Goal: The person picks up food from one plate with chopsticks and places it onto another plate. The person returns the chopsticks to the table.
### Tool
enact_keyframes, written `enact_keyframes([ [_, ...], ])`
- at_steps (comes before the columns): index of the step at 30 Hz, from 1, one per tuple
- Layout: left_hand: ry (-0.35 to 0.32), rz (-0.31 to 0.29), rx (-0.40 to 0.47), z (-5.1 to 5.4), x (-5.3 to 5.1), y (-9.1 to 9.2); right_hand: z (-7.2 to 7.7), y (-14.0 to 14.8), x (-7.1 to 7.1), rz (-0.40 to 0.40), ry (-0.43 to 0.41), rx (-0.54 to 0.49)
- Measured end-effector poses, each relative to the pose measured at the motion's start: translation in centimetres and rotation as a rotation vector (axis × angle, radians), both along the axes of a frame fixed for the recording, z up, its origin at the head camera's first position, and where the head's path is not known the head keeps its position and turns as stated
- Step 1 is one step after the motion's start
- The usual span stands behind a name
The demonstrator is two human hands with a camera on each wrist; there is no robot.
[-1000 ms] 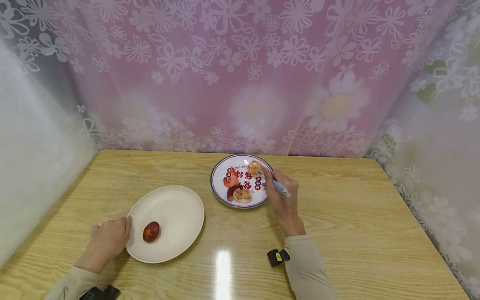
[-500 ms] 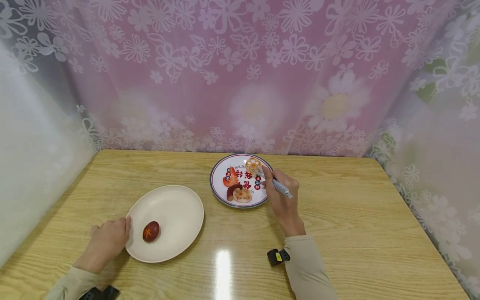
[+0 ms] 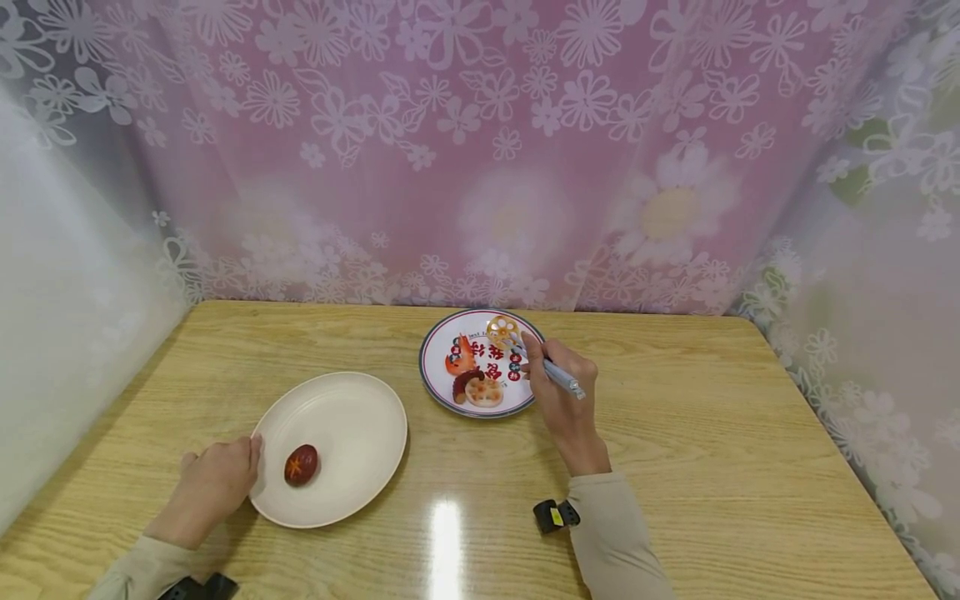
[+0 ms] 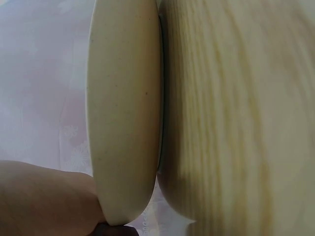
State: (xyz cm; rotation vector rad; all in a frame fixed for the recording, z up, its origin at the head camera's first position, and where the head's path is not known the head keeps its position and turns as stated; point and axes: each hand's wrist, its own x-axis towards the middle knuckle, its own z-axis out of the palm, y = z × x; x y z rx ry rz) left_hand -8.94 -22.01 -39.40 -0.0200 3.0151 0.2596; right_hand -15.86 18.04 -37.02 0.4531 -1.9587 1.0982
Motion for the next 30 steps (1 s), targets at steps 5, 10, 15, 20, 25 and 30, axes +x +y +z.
enact_keyframes([
  [5, -0.010, 0.005, -0.004, 0.02, 0.04, 0.05, 0.01, -0.06, 0.05, 0.015, -0.006, -0.009],
  [10, -0.007, 0.006, -0.001, -0.05, 0.02, 0.02, 0.04, -0.09, 0.08, 0.005, -0.014, 0.010],
  [15, -0.001, 0.001, 0.001, -0.10, 0.02, -0.02, 0.17, -0.16, 0.17, 0.000, -0.013, 0.031],
  [20, -0.003, 0.004, 0.001, -0.13, -0.04, -0.02, 0.29, -0.27, 0.27, 0.003, -0.007, 0.029],
  [25, -0.022, 0.008, -0.003, -0.10, -0.12, 0.00, 0.39, -0.31, 0.39, 0.010, 0.000, 0.033],
  [30, -0.030, 0.005, -0.005, -0.05, -0.17, -0.02, 0.42, -0.38, 0.39, 0.006, 0.002, 0.029],
])
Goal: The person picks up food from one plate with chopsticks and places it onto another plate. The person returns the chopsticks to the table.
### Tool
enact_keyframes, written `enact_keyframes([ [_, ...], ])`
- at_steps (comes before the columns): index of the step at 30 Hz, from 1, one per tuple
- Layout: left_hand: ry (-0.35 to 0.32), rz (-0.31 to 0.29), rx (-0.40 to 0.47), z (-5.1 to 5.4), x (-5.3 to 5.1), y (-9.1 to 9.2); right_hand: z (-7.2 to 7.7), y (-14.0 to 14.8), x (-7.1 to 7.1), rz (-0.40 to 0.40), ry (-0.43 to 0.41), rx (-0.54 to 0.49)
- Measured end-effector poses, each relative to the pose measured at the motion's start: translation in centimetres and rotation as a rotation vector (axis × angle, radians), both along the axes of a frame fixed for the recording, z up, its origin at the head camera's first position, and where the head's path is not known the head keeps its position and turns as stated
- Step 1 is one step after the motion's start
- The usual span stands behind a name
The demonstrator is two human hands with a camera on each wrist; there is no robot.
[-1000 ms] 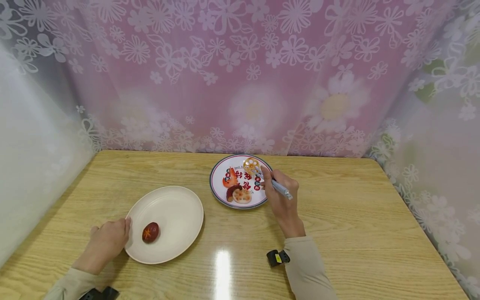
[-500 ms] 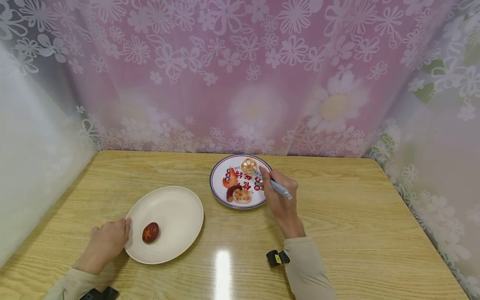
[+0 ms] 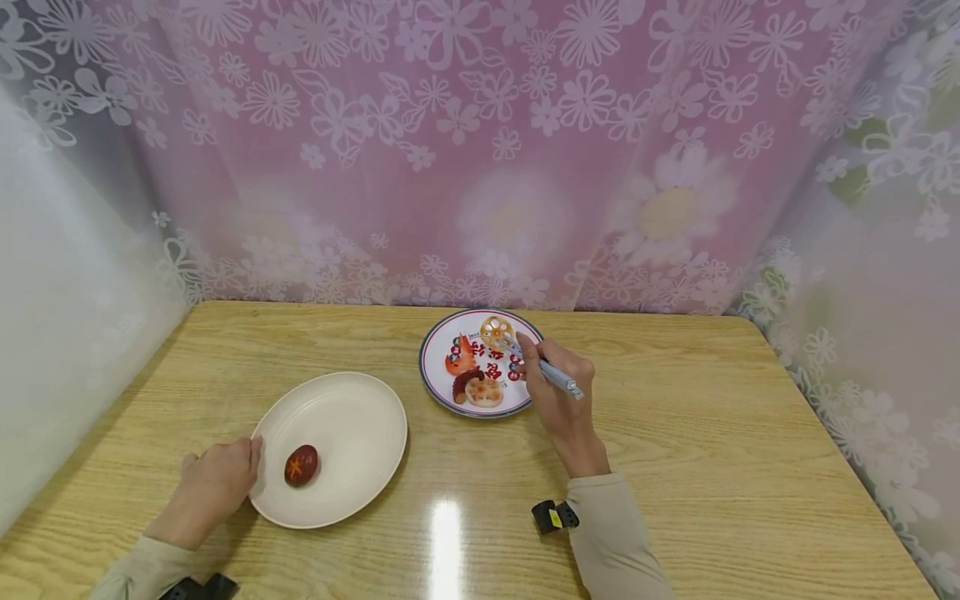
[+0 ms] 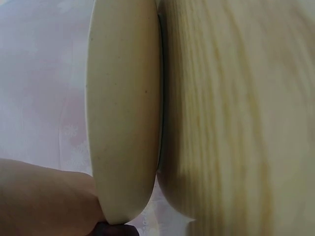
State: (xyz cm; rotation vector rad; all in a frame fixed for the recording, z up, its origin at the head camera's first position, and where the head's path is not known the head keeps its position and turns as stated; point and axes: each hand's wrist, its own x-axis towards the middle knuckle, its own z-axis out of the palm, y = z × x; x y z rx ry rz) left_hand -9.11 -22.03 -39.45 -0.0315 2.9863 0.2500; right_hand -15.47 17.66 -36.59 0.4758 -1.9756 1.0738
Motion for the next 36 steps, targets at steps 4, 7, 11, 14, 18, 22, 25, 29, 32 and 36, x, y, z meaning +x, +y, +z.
enact_keyframes([
  [4, 0.002, -0.001, 0.002, 0.0, 0.0, 0.0, 0.0, -0.1, 0.0, 0.002, 0.011, 0.014],
  [7, 0.004, 0.000, 0.002, 0.0, 0.0, 0.0, 0.2, -0.2, 0.0, 0.000, 0.024, 0.030],
  [11, 0.002, 0.005, 0.001, 0.0, 0.0, 0.0, 0.3, -0.3, 0.1, -0.007, 0.035, 0.047],
  [14, -0.007, 0.009, -0.002, -0.1, 0.0, 0.1, 0.3, -0.5, 0.1, -0.003, 0.038, 0.048],
  [18, -0.015, 0.008, -0.005, 0.0, 0.1, 0.1, 0.3, -0.7, 0.2, 0.008, 0.037, 0.042],
  [22, -0.016, 0.007, 0.000, 0.1, 0.1, 0.1, 0.2, -1.0, 0.2, 0.030, 0.041, 0.052],
  [25, -0.019, 0.012, 0.007, 0.2, 0.1, 0.1, 0.1, -1.3, 0.2, 0.049, 0.040, 0.051],
  [29, -0.025, 0.018, 0.014, 0.2, 0.1, 0.1, -0.1, -1.7, 0.3, 0.058, 0.043, 0.056],
  [32, -0.029, 0.020, 0.014, 0.3, 0.2, 0.1, -0.1, -1.9, 0.3, 0.068, 0.052, 0.065],
  [36, -0.033, 0.018, 0.011, 0.3, 0.1, 0.1, -0.1, -2.2, 0.4, 0.077, 0.080, 0.087],
])
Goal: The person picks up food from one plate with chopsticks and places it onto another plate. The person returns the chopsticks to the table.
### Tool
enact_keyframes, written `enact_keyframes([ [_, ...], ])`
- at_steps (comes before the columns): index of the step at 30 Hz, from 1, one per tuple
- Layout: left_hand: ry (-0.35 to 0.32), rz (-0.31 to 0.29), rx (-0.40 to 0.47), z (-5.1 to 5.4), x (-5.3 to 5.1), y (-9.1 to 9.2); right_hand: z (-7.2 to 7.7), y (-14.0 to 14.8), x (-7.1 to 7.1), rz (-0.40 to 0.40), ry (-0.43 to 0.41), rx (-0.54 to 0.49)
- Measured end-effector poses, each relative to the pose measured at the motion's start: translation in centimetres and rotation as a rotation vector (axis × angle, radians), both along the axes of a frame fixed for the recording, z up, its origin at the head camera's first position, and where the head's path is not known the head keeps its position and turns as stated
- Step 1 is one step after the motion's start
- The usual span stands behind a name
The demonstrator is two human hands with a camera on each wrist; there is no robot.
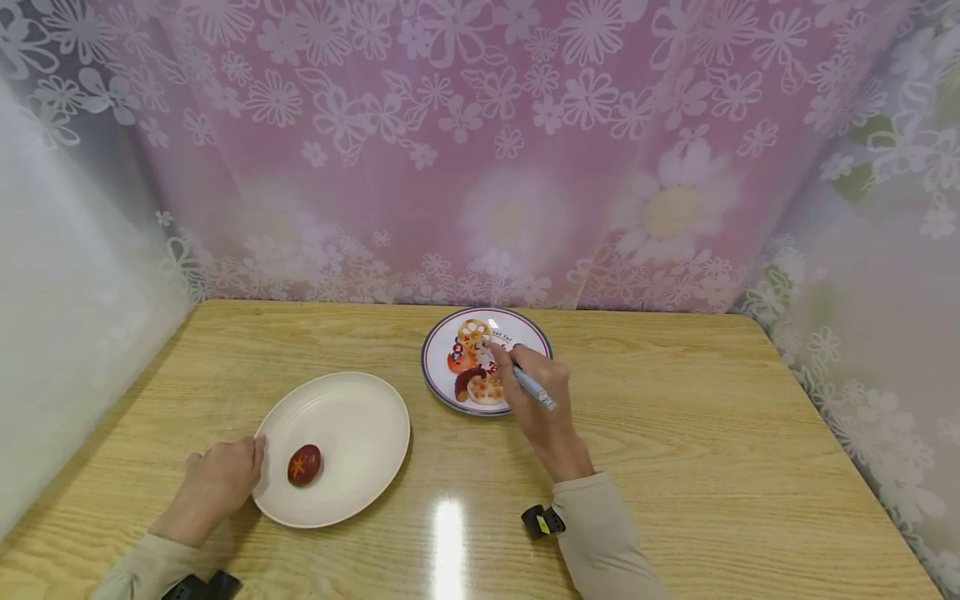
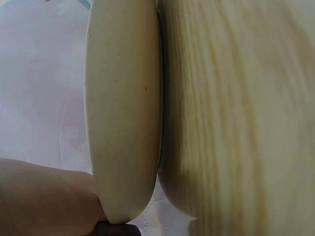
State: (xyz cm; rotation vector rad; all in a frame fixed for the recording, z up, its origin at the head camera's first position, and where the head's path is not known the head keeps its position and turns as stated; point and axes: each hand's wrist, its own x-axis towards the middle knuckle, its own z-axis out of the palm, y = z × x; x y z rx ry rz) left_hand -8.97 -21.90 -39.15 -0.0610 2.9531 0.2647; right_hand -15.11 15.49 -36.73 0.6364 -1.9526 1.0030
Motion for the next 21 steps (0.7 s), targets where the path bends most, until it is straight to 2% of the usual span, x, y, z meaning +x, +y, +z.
enact_keyframes([
  [10, 0.011, -0.016, -0.006, 0.0, -0.1, 0.0, 0.2, -0.8, 0.3, -0.038, 0.087, 0.087],
  [21, 0.037, -0.019, -0.005, -0.2, -0.1, 0.0, -0.2, -2.0, 0.6, -0.021, 0.095, 0.113],
])
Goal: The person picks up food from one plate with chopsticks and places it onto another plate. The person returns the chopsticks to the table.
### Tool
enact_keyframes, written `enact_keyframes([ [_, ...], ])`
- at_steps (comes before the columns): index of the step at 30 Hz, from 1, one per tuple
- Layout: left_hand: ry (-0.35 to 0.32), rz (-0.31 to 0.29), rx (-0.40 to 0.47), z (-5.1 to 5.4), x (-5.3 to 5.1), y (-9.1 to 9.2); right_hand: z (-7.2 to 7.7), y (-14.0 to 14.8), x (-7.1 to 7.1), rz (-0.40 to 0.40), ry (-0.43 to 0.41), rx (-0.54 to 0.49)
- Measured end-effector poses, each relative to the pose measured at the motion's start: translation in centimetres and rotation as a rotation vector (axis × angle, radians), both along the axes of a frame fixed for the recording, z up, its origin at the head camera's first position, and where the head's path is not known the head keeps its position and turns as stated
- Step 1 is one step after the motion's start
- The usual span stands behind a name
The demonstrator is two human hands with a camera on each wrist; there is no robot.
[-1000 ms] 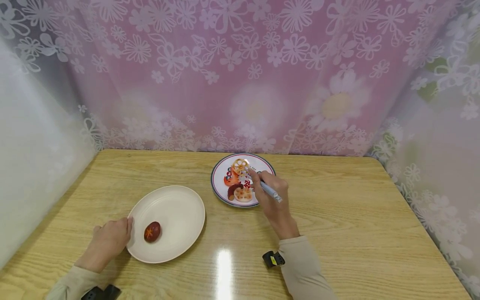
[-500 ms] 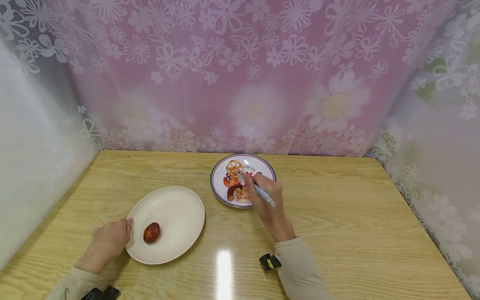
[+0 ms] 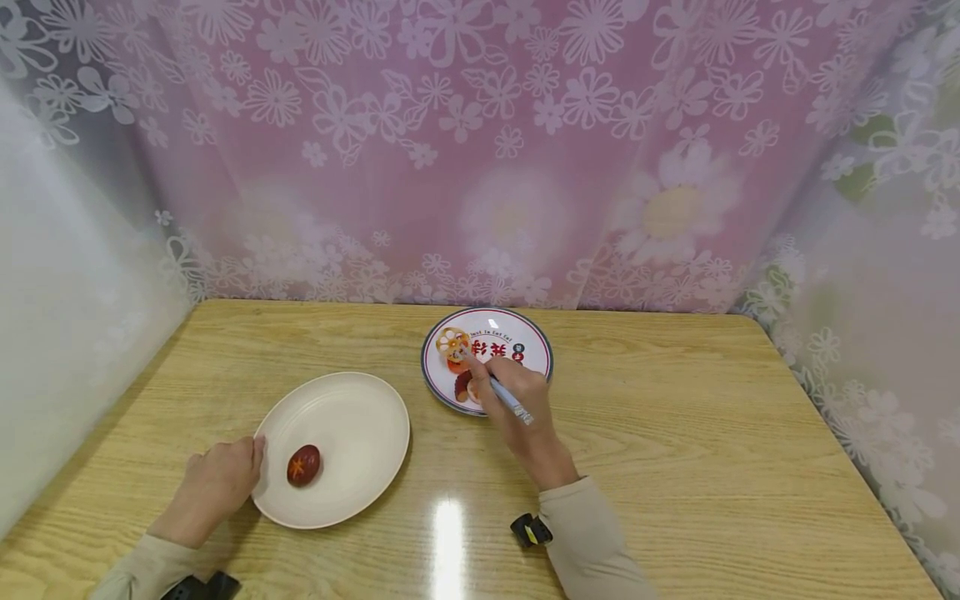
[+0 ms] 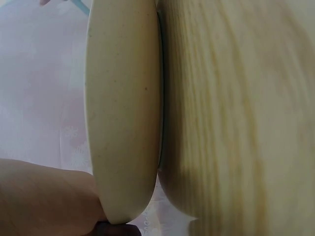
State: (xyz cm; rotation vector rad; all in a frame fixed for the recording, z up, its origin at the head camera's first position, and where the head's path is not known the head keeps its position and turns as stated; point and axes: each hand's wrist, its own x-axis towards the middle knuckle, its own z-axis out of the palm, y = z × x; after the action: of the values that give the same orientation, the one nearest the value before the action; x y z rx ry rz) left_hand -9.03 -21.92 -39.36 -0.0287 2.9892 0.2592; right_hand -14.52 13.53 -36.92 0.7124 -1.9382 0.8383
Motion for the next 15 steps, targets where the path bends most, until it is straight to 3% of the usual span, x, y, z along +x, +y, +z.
enact_keyframes([
  [10, 0.017, -0.013, -0.001, 0.1, 0.0, 0.0, 0.0, -0.9, 0.5, 0.089, 0.006, -0.020],
  [15, -0.003, -0.003, 0.001, 0.2, 0.0, 0.0, 0.0, -1.4, 0.6, 0.079, 0.020, 0.016],
])
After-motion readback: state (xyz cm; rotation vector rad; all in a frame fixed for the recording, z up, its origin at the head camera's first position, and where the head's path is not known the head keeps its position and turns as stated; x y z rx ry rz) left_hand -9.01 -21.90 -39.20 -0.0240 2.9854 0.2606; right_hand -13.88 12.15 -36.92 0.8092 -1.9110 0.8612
